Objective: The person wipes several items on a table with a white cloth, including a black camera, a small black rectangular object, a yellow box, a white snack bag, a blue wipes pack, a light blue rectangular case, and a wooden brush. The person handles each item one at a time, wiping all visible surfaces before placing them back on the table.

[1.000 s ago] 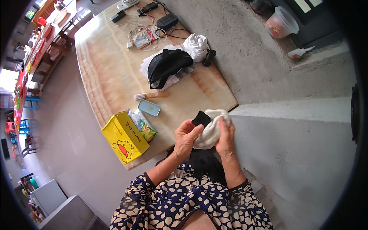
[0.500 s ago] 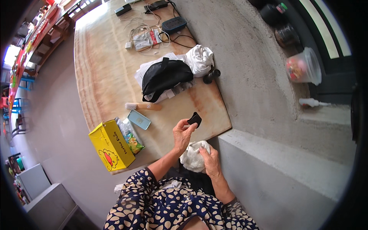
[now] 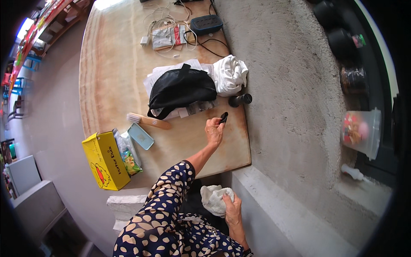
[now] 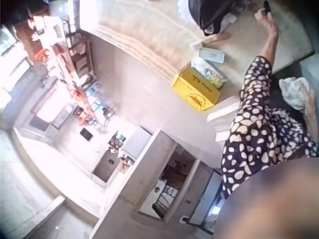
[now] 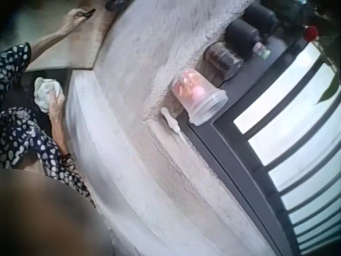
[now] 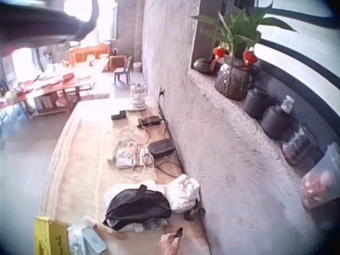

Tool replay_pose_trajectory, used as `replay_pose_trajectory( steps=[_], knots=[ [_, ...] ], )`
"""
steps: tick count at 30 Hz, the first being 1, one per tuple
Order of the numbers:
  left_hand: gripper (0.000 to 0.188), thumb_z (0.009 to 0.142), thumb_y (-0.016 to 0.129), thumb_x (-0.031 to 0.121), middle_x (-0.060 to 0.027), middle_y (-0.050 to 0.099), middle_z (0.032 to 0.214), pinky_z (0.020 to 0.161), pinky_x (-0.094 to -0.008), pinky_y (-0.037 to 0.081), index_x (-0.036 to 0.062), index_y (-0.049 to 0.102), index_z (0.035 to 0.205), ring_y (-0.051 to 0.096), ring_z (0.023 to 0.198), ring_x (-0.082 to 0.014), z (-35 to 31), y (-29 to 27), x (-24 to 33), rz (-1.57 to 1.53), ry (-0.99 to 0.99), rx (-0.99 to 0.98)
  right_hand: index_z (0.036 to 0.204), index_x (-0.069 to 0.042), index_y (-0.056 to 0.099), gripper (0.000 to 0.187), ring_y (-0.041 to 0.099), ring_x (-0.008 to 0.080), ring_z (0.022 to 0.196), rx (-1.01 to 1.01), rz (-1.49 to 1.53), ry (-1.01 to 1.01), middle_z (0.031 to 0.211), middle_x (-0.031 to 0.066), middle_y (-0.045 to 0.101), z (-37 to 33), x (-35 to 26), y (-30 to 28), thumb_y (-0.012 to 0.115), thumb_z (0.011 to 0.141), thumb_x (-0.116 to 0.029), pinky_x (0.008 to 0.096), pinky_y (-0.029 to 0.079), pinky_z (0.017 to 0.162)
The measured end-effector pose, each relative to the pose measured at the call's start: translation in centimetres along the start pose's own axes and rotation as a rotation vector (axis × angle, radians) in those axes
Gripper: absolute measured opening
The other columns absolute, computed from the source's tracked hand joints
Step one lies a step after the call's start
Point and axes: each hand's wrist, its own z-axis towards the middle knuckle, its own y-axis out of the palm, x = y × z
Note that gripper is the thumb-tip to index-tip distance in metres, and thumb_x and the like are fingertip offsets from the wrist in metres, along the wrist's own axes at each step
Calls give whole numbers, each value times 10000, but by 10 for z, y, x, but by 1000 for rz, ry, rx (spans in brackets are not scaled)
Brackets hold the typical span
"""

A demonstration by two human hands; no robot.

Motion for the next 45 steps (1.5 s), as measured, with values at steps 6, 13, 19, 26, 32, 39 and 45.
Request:
replay_pose_trajectory(
  steps=[6, 13, 19, 26, 32, 39, 45],
  knots=[
    [198, 773, 670, 49, -137, 620, 902, 707, -325, 530, 14, 666, 968, 665, 781, -221, 23, 28, -10, 36, -5, 68, 1005, 1, 631, 230, 553, 87, 792, 5, -8, 65, 883, 19, 629, 3, 10, -17, 603, 899, -202, 238, 464, 730],
    [258, 800, 687, 81, -155, 636, 905, 777, -355, 506, 20, 647, 1048, 643, 846, -263, 37, 43, -34, 75, 89, 94, 1009, 3, 628, 215, 556, 95, 783, 34, 61, 118, 886, 31, 624, 6, 22, -30, 600, 895, -178, 245, 467, 729],
    [312, 822, 687, 137, -152, 600, 972, 781, -373, 494, 12, 581, 1087, 603, 877, -280, 6, -18, -31, 106, 122, 106, 1000, 7, 621, 222, 556, 104, 798, -50, 37, 105, 890, 31, 620, 10, 24, -25, 592, 900, -189, 250, 462, 743],
    [272, 812, 669, 40, -129, 556, 1043, 826, -391, 476, 39, 574, 1068, 570, 958, -265, -53, -161, -9, 269, 275, 82, 1032, 5, 616, 233, 580, 117, 838, -206, 18, 91, 938, 38, 630, 6, 21, 10, 583, 907, -190, 265, 477, 772],
    [429, 757, 717, 79, -160, 525, 1113, 961, -425, 365, 23, 528, 1139, 480, 1083, -336, -66, -348, 47, 514, 460, 543, 1043, 7, 615, 229, 594, 121, 839, -318, 90, 75, 950, 42, 638, -4, 27, 61, 598, 909, -178, 270, 486, 779],
    [449, 815, 689, 219, -144, 546, 1106, 933, -421, 401, 21, 513, 1177, 503, 1072, -327, -66, -574, -32, 625, -55, 871, 1088, -4, 581, 253, 618, 159, 899, -418, 203, 153, 982, 63, 636, -29, 25, 157, 600, 861, -115, 302, 498, 831],
    [544, 921, 537, 456, -114, 590, 1199, 840, -368, 465, 33, 517, 1262, 574, 1018, -238, -60, -644, -87, -39, -554, 440, 1201, -12, 489, 393, 579, 148, 960, -530, -72, -144, 1075, 79, 591, -40, 37, 278, 625, 836, -67, 312, 479, 887]
  ],
)
